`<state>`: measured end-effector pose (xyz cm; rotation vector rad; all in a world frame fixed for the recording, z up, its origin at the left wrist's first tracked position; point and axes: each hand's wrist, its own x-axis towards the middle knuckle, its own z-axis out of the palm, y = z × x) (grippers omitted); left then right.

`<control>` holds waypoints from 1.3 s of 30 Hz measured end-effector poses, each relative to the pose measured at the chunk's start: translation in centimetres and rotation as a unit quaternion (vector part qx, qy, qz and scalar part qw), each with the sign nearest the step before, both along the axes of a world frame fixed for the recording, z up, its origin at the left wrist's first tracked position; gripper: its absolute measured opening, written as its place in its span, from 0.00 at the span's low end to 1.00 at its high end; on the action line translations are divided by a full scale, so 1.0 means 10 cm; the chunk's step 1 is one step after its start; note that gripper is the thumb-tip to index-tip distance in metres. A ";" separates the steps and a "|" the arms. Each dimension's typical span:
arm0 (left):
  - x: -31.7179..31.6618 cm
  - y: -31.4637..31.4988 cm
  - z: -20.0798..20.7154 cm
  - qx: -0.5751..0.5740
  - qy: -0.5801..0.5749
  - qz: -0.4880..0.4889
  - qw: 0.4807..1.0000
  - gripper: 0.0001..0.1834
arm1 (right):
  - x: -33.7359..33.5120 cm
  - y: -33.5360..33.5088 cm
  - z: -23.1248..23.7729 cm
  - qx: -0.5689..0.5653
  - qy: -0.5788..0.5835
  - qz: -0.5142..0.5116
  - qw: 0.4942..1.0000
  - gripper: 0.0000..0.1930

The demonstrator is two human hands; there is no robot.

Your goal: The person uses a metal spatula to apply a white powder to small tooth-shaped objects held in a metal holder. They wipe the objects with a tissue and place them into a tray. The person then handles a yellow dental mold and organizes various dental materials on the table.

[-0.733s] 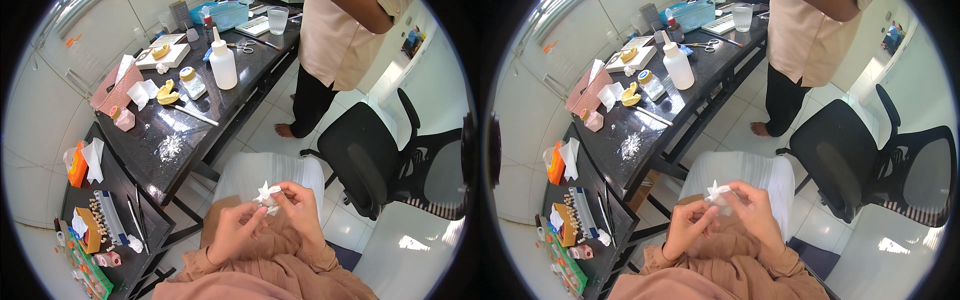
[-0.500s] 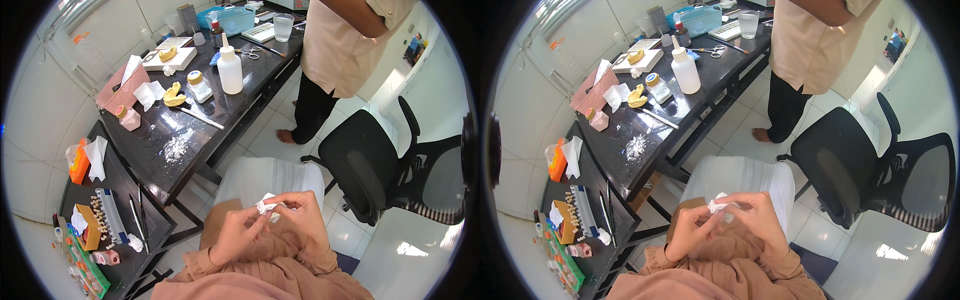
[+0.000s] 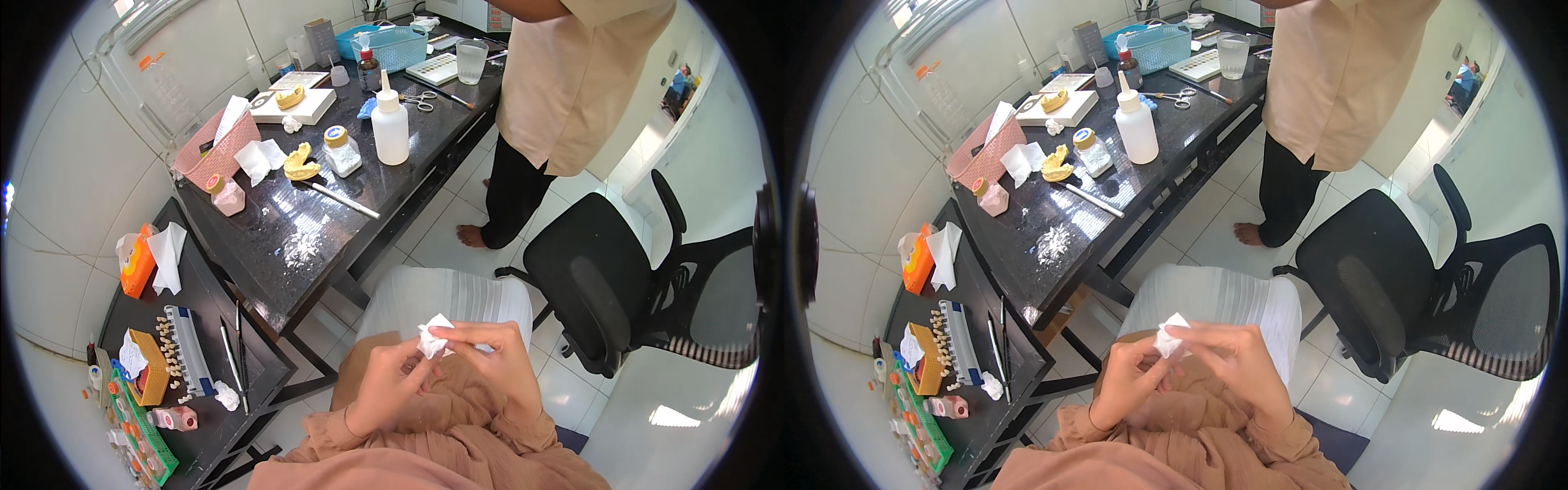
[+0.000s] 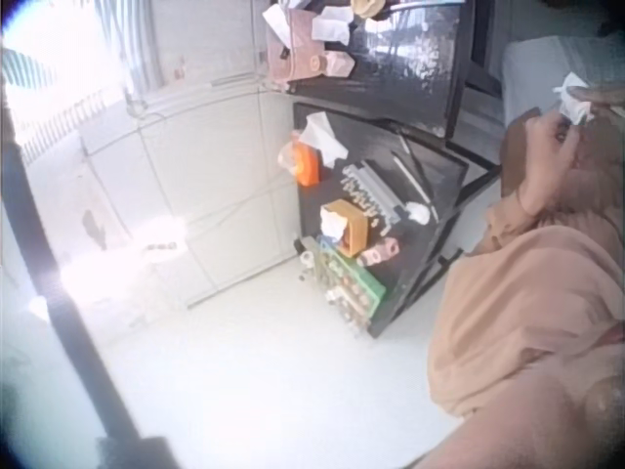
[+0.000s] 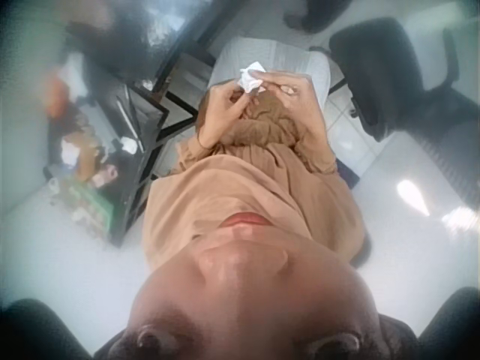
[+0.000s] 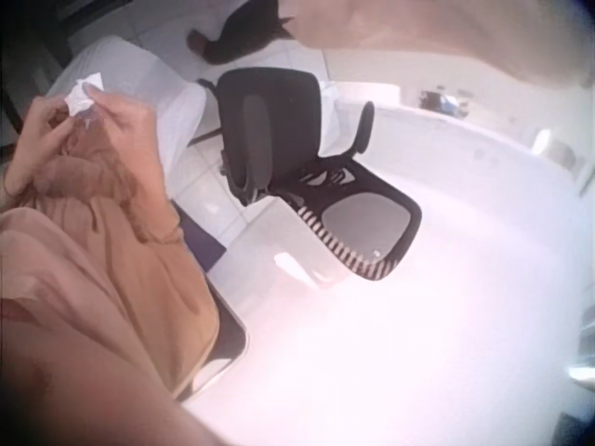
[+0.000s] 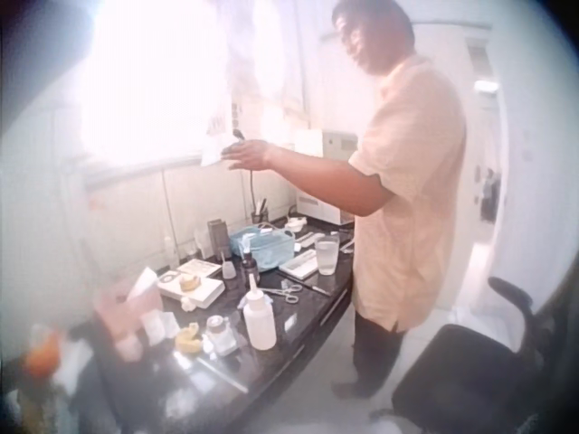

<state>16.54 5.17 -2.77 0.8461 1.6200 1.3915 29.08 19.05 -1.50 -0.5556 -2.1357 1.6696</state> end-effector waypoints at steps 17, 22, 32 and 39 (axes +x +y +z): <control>-0.05 -0.03 -0.08 0.015 0.014 0.026 0.999 0.10 | -0.10 -0.07 0.00 -0.006 0.015 -0.081 0.997 0.10; -0.05 -0.07 -0.07 0.007 0.023 0.032 0.999 0.10 | -0.15 -0.01 -0.06 -0.143 0.005 -0.025 0.989 0.10; -0.14 -0.03 -0.11 0.030 -0.145 0.144 0.978 0.13 | -0.10 -0.04 -0.30 -0.240 0.140 -0.187 0.942 0.13; -0.10 -0.03 -0.16 0.043 -0.070 0.134 0.988 0.12 | -0.29 -0.28 -0.30 -0.128 0.121 -0.170 0.969 0.12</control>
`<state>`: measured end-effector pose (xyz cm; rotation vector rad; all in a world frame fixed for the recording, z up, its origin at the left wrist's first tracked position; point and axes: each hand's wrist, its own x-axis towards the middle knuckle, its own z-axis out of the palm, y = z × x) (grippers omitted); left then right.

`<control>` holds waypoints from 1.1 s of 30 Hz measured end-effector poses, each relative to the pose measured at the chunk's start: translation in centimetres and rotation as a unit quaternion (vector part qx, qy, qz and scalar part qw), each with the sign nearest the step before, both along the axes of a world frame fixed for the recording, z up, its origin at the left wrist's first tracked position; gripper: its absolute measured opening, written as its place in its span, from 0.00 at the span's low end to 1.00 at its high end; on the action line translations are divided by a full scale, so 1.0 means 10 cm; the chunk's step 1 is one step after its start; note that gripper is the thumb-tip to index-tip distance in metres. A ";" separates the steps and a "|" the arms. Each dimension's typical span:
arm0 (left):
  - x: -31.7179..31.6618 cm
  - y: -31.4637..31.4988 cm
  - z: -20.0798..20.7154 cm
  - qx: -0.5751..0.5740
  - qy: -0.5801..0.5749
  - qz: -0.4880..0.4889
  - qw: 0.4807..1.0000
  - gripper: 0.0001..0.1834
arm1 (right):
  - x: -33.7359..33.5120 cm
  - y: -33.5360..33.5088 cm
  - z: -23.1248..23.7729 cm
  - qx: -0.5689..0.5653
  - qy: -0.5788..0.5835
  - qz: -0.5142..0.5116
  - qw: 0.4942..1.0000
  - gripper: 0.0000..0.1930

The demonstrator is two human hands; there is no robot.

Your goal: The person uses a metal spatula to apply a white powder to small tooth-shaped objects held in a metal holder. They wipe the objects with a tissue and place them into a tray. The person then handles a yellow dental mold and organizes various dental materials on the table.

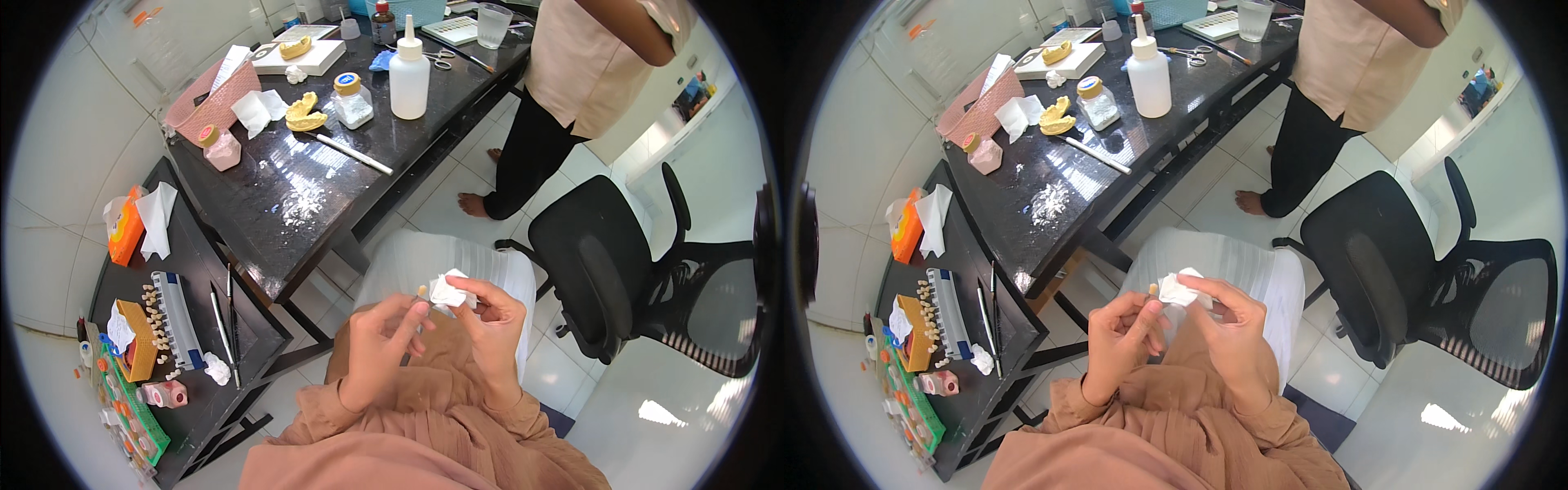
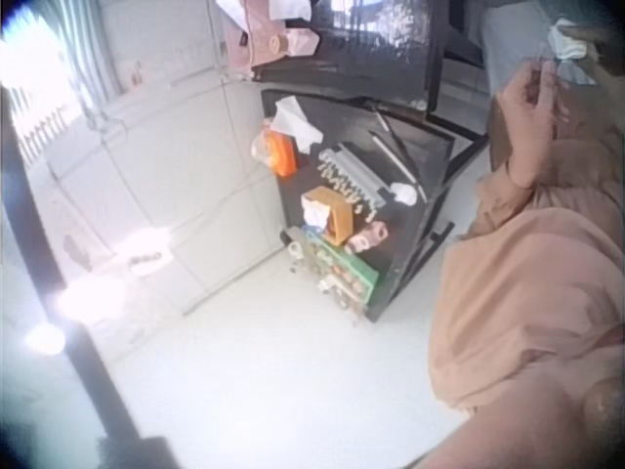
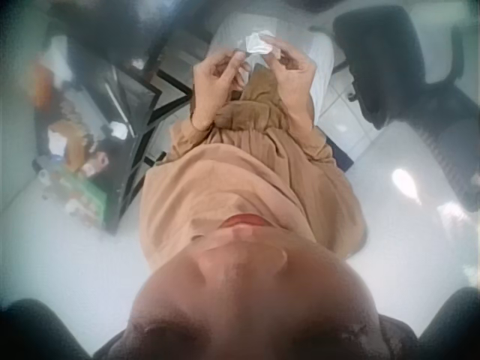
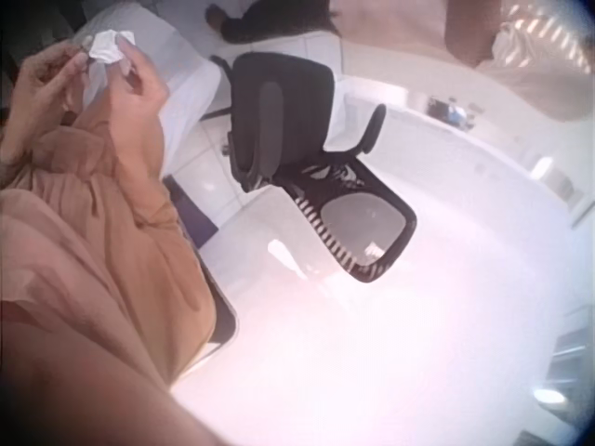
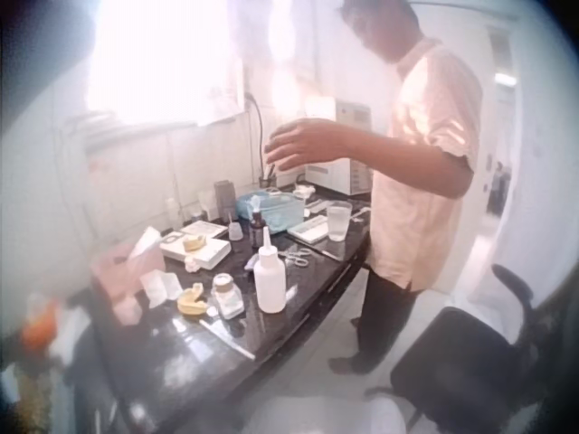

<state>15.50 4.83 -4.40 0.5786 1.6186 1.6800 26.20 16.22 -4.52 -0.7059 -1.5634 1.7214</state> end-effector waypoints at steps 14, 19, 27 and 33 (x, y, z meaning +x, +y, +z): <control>-0.11 -0.13 0.18 -0.018 -0.031 -0.017 0.999 0.13 | -0.04 0.28 -0.02 -0.099 0.064 0.011 0.993 0.11; -0.12 -0.15 0.15 -0.020 -0.013 -0.033 0.999 0.12 | -0.16 0.24 0.34 -0.024 -0.004 0.146 0.989 0.11; -0.15 -0.28 0.15 -0.041 0.035 -0.073 0.996 0.11 | -0.34 0.32 0.54 0.111 -0.179 0.328 0.921 0.10; -0.28 -0.37 0.19 -0.022 -0.050 -0.077 0.996 0.12 | -0.49 0.48 0.31 0.006 0.052 0.075 0.996 0.11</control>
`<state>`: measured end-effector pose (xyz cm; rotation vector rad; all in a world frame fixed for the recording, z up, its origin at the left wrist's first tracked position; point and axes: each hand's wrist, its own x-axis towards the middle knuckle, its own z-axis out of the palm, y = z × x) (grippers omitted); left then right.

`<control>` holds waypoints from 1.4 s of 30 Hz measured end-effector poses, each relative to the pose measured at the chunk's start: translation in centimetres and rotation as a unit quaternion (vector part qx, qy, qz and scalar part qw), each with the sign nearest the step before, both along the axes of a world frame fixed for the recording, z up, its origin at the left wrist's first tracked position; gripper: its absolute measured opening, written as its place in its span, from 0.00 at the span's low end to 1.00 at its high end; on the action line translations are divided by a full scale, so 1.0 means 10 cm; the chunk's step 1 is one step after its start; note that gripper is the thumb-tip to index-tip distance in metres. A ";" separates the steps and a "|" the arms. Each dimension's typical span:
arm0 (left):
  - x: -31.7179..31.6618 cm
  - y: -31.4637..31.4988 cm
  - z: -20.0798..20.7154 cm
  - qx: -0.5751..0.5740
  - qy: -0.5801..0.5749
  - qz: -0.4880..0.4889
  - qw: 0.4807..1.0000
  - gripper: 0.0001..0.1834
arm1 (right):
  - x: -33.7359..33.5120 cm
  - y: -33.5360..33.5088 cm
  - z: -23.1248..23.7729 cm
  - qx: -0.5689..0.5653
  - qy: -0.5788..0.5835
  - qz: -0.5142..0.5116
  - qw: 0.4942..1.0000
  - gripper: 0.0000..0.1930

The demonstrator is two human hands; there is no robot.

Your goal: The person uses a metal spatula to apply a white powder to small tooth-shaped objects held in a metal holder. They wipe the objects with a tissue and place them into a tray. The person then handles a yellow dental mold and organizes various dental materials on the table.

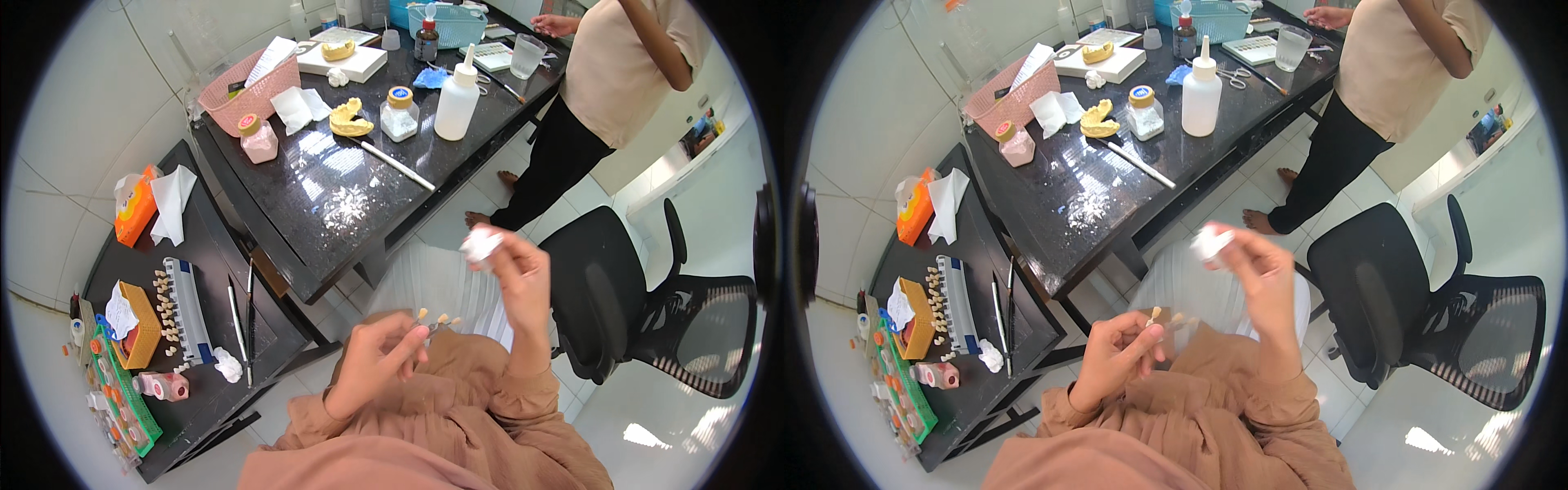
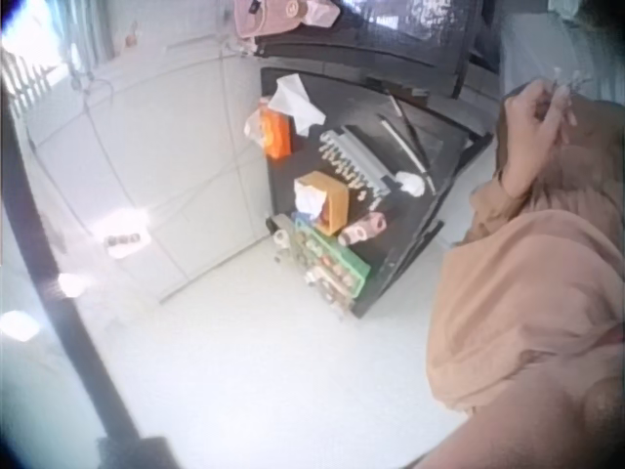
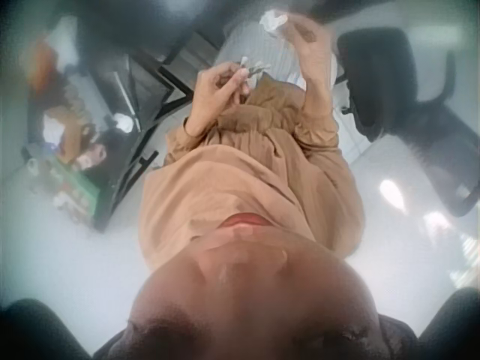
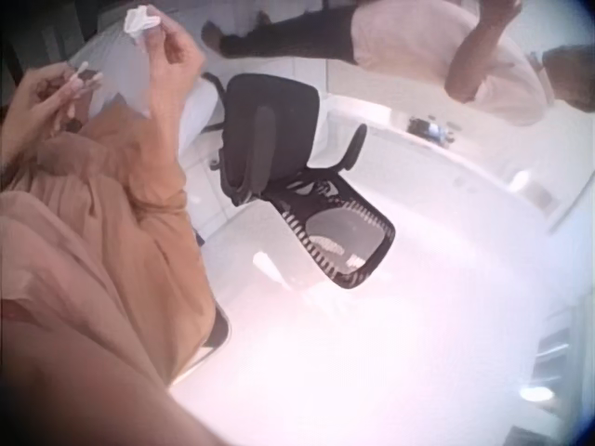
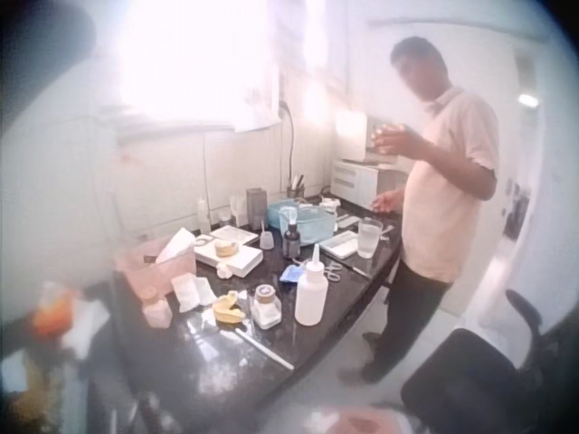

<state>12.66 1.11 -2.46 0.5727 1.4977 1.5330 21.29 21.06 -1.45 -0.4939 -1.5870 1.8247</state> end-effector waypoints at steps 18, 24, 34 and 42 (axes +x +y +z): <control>-0.21 -0.74 0.28 0.093 -0.044 0.257 0.961 0.14 | -0.84 0.14 0.19 0.235 0.163 -0.192 0.939 0.19; -0.06 -0.85 0.34 0.032 0.090 0.284 0.954 0.13 | -0.60 -1.44 0.21 0.174 0.000 0.342 0.923 0.30; 0.11 -1.16 0.31 0.030 0.174 0.224 0.958 0.11 | -0.78 -1.40 0.27 0.082 0.063 0.448 0.888 0.10; 0.04 -1.28 0.25 0.014 0.316 0.278 0.907 0.10 | -0.73 -1.44 0.43 0.058 -0.051 0.415 0.907 0.11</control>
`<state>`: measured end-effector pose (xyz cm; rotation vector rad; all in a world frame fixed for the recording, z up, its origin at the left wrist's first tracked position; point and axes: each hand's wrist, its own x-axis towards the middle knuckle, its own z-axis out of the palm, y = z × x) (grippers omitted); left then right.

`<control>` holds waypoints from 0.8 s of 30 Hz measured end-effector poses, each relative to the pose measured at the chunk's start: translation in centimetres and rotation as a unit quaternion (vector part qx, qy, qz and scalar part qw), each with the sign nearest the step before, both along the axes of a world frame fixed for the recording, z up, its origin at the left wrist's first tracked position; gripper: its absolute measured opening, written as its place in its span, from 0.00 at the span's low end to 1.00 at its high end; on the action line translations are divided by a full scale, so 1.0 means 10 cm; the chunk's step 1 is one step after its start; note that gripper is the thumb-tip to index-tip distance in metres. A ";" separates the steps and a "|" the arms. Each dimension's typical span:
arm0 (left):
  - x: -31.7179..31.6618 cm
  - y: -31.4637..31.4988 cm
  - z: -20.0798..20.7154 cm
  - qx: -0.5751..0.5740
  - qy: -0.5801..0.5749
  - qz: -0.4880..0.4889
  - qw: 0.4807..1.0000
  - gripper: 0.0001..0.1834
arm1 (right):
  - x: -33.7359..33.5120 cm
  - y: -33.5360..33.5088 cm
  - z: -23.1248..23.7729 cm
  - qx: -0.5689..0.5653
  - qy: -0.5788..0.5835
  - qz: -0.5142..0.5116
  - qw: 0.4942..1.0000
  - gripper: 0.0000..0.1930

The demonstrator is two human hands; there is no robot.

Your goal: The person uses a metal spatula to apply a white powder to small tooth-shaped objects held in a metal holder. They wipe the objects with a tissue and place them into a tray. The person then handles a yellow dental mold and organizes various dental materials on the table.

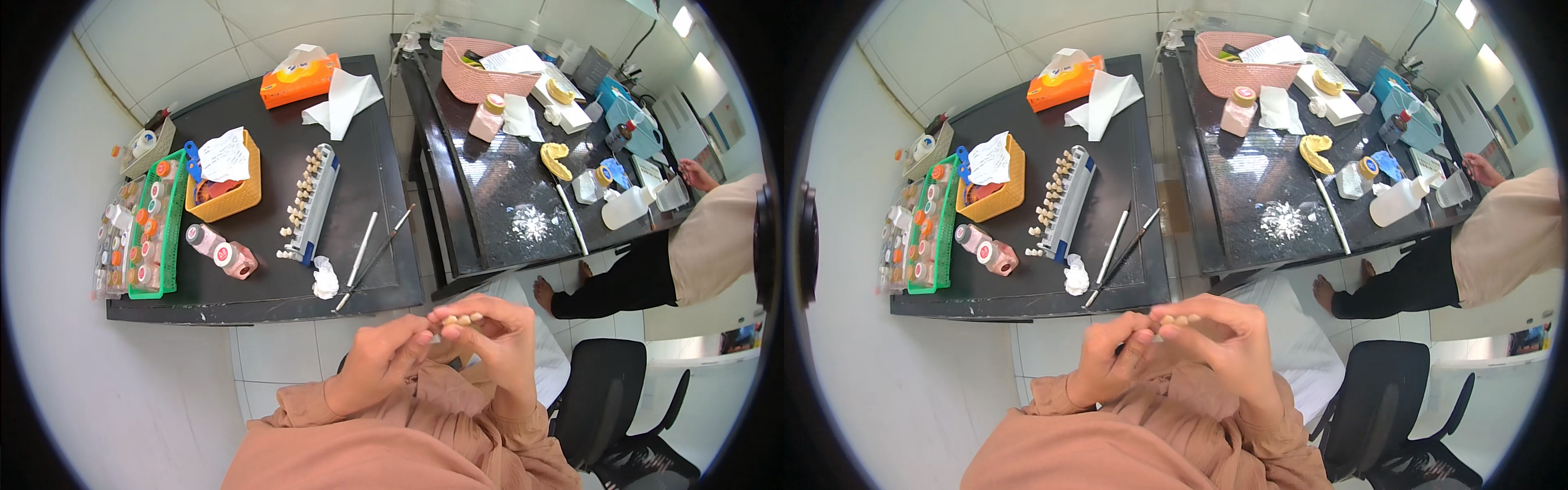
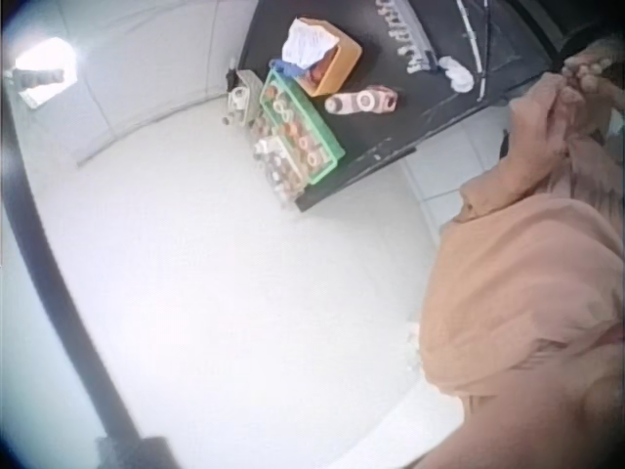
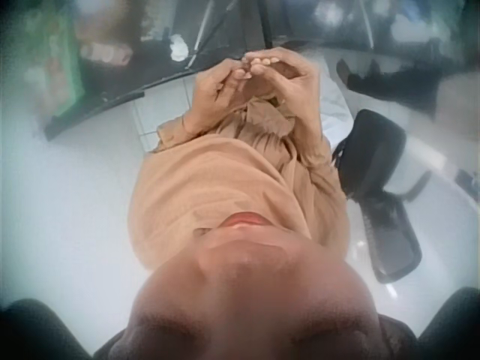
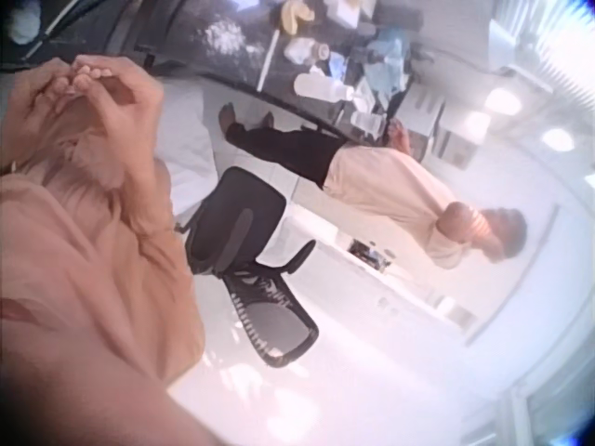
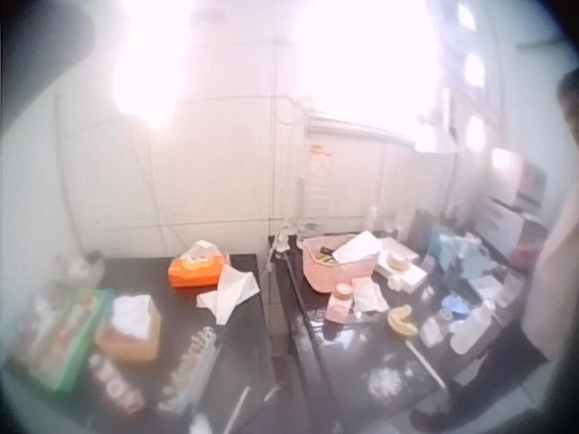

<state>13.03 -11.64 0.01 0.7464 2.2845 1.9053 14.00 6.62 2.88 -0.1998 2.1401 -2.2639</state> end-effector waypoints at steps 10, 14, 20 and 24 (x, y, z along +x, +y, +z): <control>-0.12 0.16 0.05 -0.012 0.075 0.044 0.996 0.07 | -0.03 0.05 0.04 -0.056 0.009 -0.038 0.998 0.10; -0.14 0.15 0.08 -0.018 0.047 0.022 0.998 0.07 | -0.08 0.20 0.01 -0.032 0.023 0.010 0.999 0.09; -0.21 0.20 0.11 -0.035 0.064 0.017 0.997 0.06 | -0.13 0.29 0.13 0.066 0.037 -0.004 0.997 0.08; -0.21 0.18 0.04 -0.119 0.133 0.061 0.982 0.05 | -0.13 0.24 0.25 0.187 0.077 -0.054 0.978 0.05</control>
